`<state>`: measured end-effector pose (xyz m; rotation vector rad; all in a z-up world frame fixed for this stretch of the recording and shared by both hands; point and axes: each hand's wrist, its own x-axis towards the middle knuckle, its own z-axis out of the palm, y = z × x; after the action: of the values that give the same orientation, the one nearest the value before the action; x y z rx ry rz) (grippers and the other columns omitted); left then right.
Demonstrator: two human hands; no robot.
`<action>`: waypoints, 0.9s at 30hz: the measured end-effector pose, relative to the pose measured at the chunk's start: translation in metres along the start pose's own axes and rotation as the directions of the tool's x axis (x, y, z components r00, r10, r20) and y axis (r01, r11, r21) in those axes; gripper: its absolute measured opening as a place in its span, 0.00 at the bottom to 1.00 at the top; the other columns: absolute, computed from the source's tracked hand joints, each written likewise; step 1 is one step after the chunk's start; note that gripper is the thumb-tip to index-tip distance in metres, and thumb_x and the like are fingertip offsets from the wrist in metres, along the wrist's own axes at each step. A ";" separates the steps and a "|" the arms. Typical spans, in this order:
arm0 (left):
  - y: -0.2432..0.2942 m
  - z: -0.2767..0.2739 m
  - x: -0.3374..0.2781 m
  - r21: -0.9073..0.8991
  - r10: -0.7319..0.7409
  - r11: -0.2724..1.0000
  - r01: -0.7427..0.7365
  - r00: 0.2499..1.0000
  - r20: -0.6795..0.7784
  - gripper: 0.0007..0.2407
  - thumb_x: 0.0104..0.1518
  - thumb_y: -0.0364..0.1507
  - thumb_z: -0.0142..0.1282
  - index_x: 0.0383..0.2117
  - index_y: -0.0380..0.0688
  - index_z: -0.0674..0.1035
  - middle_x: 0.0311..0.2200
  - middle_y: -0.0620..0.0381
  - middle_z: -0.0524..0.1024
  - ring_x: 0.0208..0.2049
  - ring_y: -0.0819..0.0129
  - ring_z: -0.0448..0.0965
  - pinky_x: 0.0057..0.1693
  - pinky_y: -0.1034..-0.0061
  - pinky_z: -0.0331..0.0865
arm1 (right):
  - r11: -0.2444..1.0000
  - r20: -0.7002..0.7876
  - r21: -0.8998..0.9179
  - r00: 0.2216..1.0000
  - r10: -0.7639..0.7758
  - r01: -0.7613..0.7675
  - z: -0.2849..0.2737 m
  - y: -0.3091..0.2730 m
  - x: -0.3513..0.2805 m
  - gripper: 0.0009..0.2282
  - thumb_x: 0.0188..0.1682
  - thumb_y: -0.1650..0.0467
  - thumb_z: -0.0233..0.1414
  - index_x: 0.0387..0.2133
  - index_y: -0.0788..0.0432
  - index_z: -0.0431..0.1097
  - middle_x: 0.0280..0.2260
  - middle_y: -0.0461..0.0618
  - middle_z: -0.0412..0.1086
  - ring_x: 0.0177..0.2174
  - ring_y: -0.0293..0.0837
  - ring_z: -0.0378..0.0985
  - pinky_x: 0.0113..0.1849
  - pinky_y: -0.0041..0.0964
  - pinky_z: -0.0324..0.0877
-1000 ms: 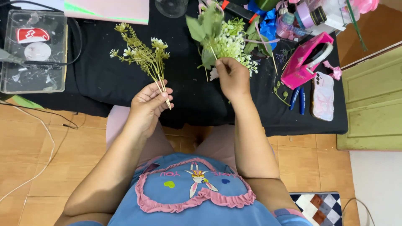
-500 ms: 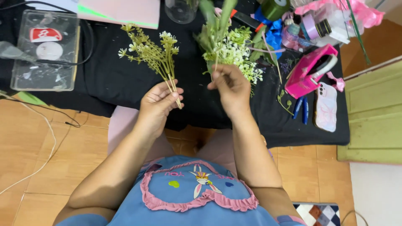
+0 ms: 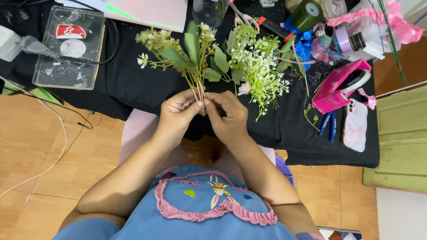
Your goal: The person is preparing and arranging various greenery and flower stems, using snips to trim them.
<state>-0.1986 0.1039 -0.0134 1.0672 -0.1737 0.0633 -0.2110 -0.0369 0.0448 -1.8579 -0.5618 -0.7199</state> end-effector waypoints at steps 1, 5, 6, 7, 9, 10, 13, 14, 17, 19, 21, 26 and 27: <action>0.001 0.000 0.000 0.016 0.013 1.000 -0.013 1.000 0.014 0.13 0.59 0.16 0.60 0.50 0.34 0.80 0.44 0.42 0.83 0.42 0.65 0.85 0.48 0.67 0.82 | 1.000 0.008 -0.007 1.000 -0.014 0.014 0.000 0.000 -0.001 0.05 0.49 0.79 0.59 0.37 0.65 0.79 0.23 0.51 0.72 0.20 0.44 0.78 0.23 0.33 0.73; -0.003 -0.009 0.003 0.057 0.003 0.998 -0.004 1.000 0.025 0.12 0.58 0.18 0.63 0.48 0.34 0.81 0.39 0.46 0.84 0.39 0.70 0.84 0.46 0.69 0.83 | 0.997 0.070 -0.046 0.996 -0.060 0.063 0.000 -0.004 0.000 0.07 0.50 0.80 0.55 0.40 0.63 0.79 0.25 0.51 0.73 0.23 0.46 0.79 0.24 0.34 0.73; -0.006 -0.013 0.003 0.054 -0.013 0.998 0.012 1.000 0.006 0.12 0.58 0.19 0.63 0.48 0.33 0.81 0.38 0.46 0.84 0.38 0.70 0.84 0.46 0.69 0.83 | 0.994 0.132 -0.043 0.987 -0.092 0.098 0.000 -0.005 0.002 0.11 0.50 0.81 0.54 0.43 0.62 0.79 0.27 0.51 0.74 0.24 0.45 0.79 0.27 0.34 0.74; -0.010 -0.016 0.003 0.051 -0.028 0.998 0.029 1.000 -0.013 0.12 0.58 0.20 0.63 0.48 0.33 0.81 0.37 0.47 0.84 0.37 0.70 0.84 0.46 0.69 0.83 | 0.990 0.194 -0.037 0.973 -0.123 0.133 -0.001 -0.007 0.003 0.14 0.49 0.81 0.54 0.47 0.61 0.78 0.29 0.51 0.74 0.26 0.45 0.79 0.29 0.34 0.75; -0.016 -0.021 0.005 0.019 -0.047 0.999 0.048 0.998 -0.033 0.11 0.59 0.20 0.62 0.47 0.33 0.81 0.36 0.47 0.84 0.37 0.70 0.84 0.46 0.70 0.83 | 0.992 0.168 -0.074 0.982 -0.087 0.101 -0.010 0.001 0.012 0.11 0.49 0.80 0.55 0.43 0.61 0.79 0.30 0.53 0.76 0.30 0.50 0.81 0.33 0.38 0.76; -0.019 -0.024 0.005 -0.011 -0.061 0.998 0.060 0.996 -0.062 0.10 0.59 0.21 0.62 0.46 0.32 0.81 0.35 0.46 0.83 0.36 0.70 0.84 0.46 0.71 0.83 | 0.992 0.145 -0.101 0.988 -0.057 0.072 -0.014 0.004 0.015 0.08 0.49 0.78 0.56 0.40 0.62 0.79 0.32 0.56 0.78 0.34 0.55 0.82 0.36 0.43 0.77; -0.009 -0.024 0.002 -0.024 -0.060 0.998 0.058 0.993 -0.106 0.10 0.61 0.21 0.60 0.47 0.32 0.80 0.35 0.48 0.82 0.36 0.71 0.83 0.47 0.72 0.84 | 0.839 0.174 -0.541 0.967 0.184 -0.063 -0.047 0.040 0.015 0.06 0.52 0.71 0.56 0.38 0.57 0.80 0.30 0.55 0.77 0.32 0.57 0.81 0.35 0.49 0.76; -0.009 -0.026 0.003 -0.025 -0.062 0.998 0.060 0.993 -0.101 0.10 0.61 0.21 0.60 0.47 0.32 0.80 0.35 0.48 0.82 0.36 0.71 0.83 0.47 0.72 0.84 | 0.837 0.170 -0.543 0.968 0.186 -0.066 -0.049 0.048 0.013 0.06 0.52 0.71 0.56 0.38 0.57 0.80 0.30 0.55 0.77 0.32 0.57 0.81 0.35 0.49 0.76; -0.006 -0.028 0.003 -0.016 -0.072 0.997 0.071 0.990 -0.125 0.11 0.62 0.20 0.56 0.50 0.30 0.79 0.36 0.45 0.81 0.40 0.66 0.84 0.49 0.68 0.84 | 0.600 0.249 -0.793 0.845 0.474 -0.104 -0.051 0.074 0.003 0.10 0.53 0.64 0.55 0.39 0.56 0.80 0.29 0.51 0.77 0.31 0.51 0.83 0.32 0.45 0.77; -0.002 -0.024 0.002 -0.042 -0.088 0.996 0.084 0.990 -0.111 0.11 0.63 0.20 0.55 0.51 0.28 0.78 0.36 0.45 0.80 0.41 0.62 0.85 0.50 0.64 0.85 | 0.496 0.161 -0.867 0.922 0.351 -0.037 -0.048 0.093 -0.007 0.10 0.52 0.66 0.57 0.35 0.61 0.81 0.28 0.53 0.75 0.28 0.54 0.83 0.29 0.47 0.78; -0.003 -0.019 0.000 -0.043 -0.097 0.995 0.093 0.991 -0.093 0.11 0.63 0.20 0.55 0.51 0.28 0.77 0.36 0.45 0.80 0.41 0.61 0.85 0.50 0.63 0.84 | 0.488 0.149 -0.872 0.920 0.362 -0.050 -0.047 0.108 -0.009 0.09 0.53 0.67 0.56 0.33 0.61 0.80 0.27 0.53 0.74 0.26 0.55 0.81 0.27 0.47 0.76; -0.002 -0.018 -0.002 -0.045 -0.119 0.992 0.117 0.992 -0.052 0.12 0.63 0.20 0.56 0.52 0.28 0.77 0.37 0.45 0.81 0.41 0.59 0.86 0.49 0.63 0.85 | 0.578 0.076 -0.777 0.876 0.477 -0.247 -0.048 0.092 0.007 0.09 0.52 0.69 0.53 0.28 0.61 0.78 0.23 0.54 0.70 0.24 0.59 0.79 0.26 0.49 0.74; -0.002 -0.020 -0.001 -0.050 -0.122 0.992 0.119 0.991 -0.059 0.12 0.63 0.20 0.55 0.52 0.28 0.77 0.37 0.44 0.80 0.40 0.58 0.86 0.49 0.62 0.85 | 0.616 0.023 -0.688 0.838 0.546 -0.383 -0.053 0.087 0.012 0.09 0.51 0.66 0.53 0.31 0.57 0.78 0.24 0.52 0.72 0.28 0.59 0.80 0.29 0.51 0.74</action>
<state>-0.1968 0.1204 -0.0250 1.0260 -0.0539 -0.0164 -0.1564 -0.1175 0.0126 -2.6439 0.1075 -0.3480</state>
